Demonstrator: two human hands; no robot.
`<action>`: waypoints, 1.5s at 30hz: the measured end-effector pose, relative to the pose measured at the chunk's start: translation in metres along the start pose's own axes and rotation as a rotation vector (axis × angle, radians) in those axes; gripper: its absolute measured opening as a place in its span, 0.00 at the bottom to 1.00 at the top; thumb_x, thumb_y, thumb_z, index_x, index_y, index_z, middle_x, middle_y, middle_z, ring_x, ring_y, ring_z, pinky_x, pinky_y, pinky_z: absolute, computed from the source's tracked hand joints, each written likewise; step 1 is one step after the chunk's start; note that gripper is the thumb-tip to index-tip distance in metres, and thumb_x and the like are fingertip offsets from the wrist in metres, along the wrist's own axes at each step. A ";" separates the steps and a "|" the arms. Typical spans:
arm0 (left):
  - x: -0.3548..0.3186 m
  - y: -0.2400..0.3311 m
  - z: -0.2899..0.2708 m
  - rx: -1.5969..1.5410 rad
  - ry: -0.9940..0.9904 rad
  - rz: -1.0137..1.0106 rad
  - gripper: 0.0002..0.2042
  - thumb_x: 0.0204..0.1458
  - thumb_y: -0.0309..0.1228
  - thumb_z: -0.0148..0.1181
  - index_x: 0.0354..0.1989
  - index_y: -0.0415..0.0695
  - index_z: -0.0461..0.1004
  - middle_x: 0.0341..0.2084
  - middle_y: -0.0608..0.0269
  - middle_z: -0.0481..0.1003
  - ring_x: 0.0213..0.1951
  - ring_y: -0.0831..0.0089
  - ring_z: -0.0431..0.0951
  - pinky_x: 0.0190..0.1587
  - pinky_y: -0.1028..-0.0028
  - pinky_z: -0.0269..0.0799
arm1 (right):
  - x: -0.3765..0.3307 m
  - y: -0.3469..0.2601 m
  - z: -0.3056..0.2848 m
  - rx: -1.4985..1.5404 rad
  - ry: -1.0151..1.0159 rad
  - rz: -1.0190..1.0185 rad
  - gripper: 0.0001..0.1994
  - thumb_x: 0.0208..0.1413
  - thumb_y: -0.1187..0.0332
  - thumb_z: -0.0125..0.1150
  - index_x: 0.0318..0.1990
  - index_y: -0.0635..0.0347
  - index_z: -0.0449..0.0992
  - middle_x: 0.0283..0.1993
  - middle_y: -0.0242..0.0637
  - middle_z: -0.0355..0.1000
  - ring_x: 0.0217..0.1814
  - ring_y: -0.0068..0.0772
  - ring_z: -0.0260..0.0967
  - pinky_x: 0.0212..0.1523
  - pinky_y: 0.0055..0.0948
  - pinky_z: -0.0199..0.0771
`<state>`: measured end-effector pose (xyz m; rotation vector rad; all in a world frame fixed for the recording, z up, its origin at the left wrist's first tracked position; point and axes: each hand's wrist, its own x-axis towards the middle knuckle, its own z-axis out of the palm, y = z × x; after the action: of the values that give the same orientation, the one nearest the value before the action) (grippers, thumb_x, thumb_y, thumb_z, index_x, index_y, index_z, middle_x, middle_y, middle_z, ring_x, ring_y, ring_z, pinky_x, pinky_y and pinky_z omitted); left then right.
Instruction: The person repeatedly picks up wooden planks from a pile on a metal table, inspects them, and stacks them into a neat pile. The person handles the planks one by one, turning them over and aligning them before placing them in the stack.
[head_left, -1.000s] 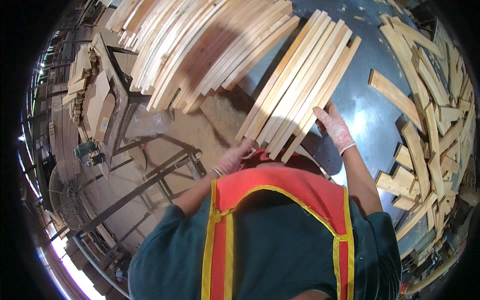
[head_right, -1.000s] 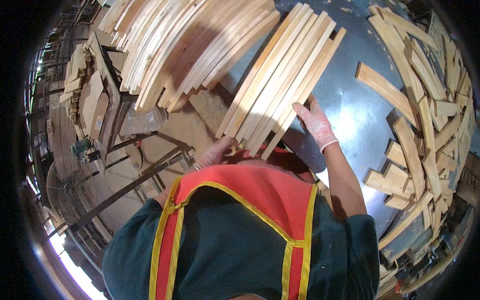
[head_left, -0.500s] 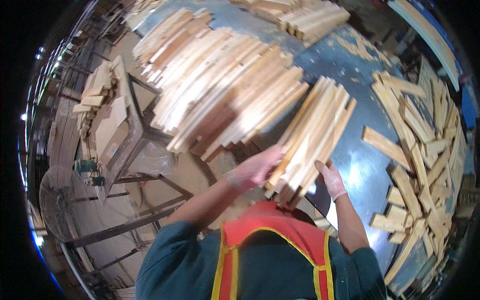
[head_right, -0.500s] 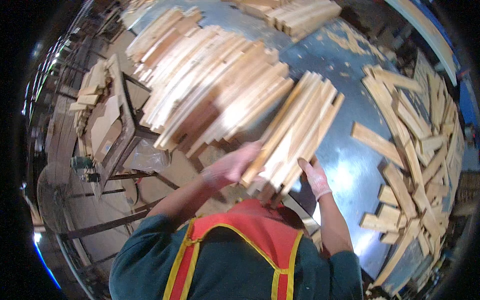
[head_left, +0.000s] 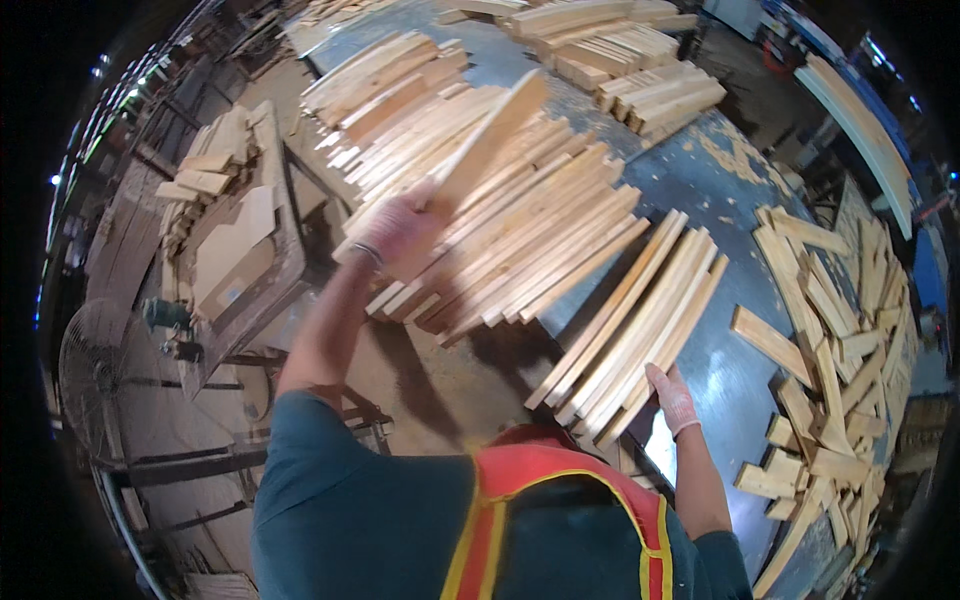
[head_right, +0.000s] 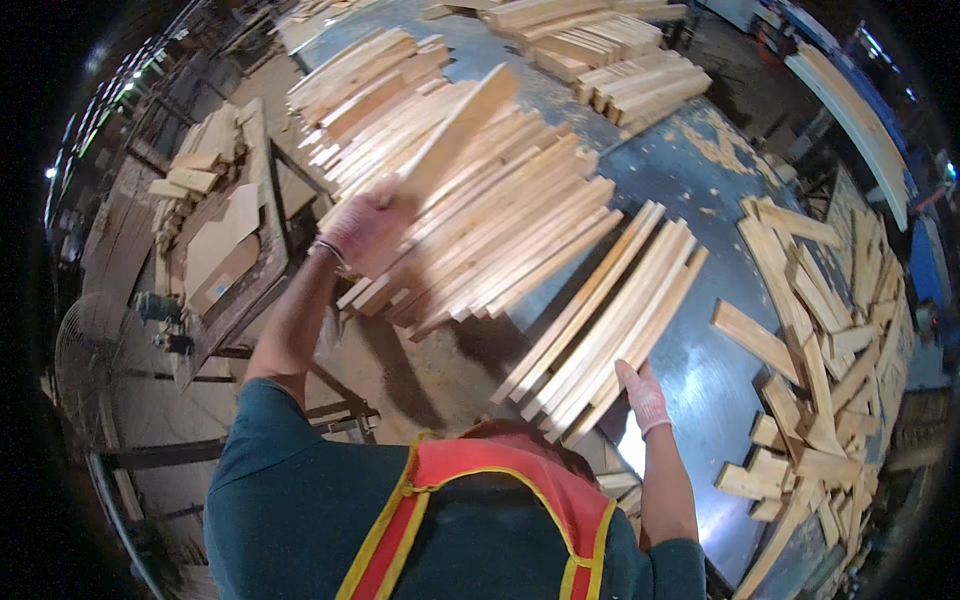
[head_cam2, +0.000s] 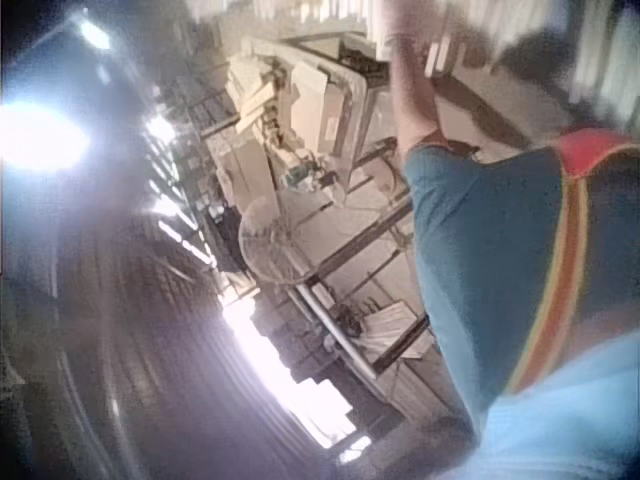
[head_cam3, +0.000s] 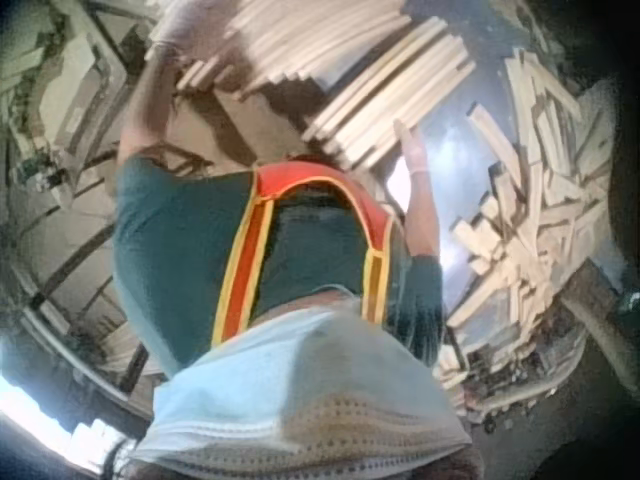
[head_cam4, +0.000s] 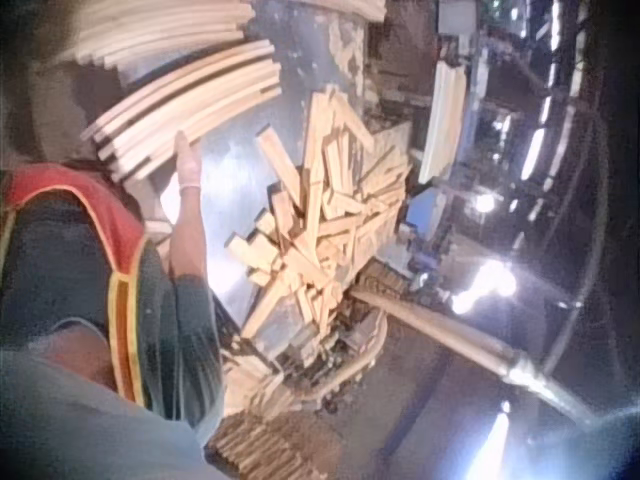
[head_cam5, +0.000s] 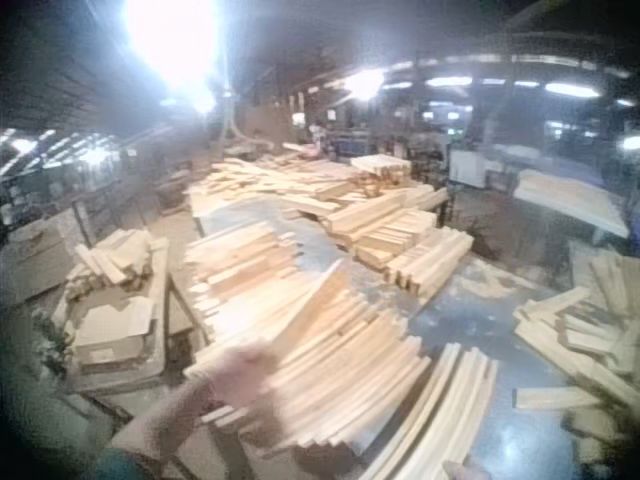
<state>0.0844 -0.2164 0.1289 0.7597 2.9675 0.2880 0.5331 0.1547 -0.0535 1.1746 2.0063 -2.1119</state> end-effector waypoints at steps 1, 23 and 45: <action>0.006 -0.009 -0.009 0.165 -0.045 -0.089 0.13 0.64 0.35 0.60 0.53 0.42 0.77 0.37 0.56 0.80 0.39 0.61 0.81 0.43 0.61 0.80 | 0.004 0.003 0.000 0.006 -0.011 -0.028 0.40 0.67 0.54 0.66 0.76 0.70 0.57 0.70 0.47 0.70 0.70 0.39 0.67 0.72 0.34 0.64; -0.029 0.347 0.157 -0.344 -0.601 0.048 0.51 0.45 0.63 0.72 0.71 0.38 0.66 0.63 0.39 0.73 0.63 0.48 0.77 0.65 0.59 0.74 | 0.072 -0.114 -0.069 -0.368 0.052 0.041 0.47 0.54 0.49 0.76 0.71 0.78 0.61 0.61 0.62 0.77 0.66 0.58 0.75 0.66 0.39 0.74; 0.468 0.474 0.217 0.064 -0.061 0.798 0.26 0.51 0.51 0.68 0.50 0.43 0.82 0.45 0.49 0.83 0.51 0.50 0.82 0.54 0.53 0.78 | 0.433 -0.235 -0.176 0.088 0.384 -0.342 0.32 0.60 0.59 0.69 0.70 0.61 0.70 0.67 0.47 0.74 0.70 0.45 0.69 0.71 0.36 0.66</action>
<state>-0.0790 0.4530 0.0011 1.8842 2.4703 0.1908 0.1977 0.5558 -0.0530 1.4362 2.4542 -2.2866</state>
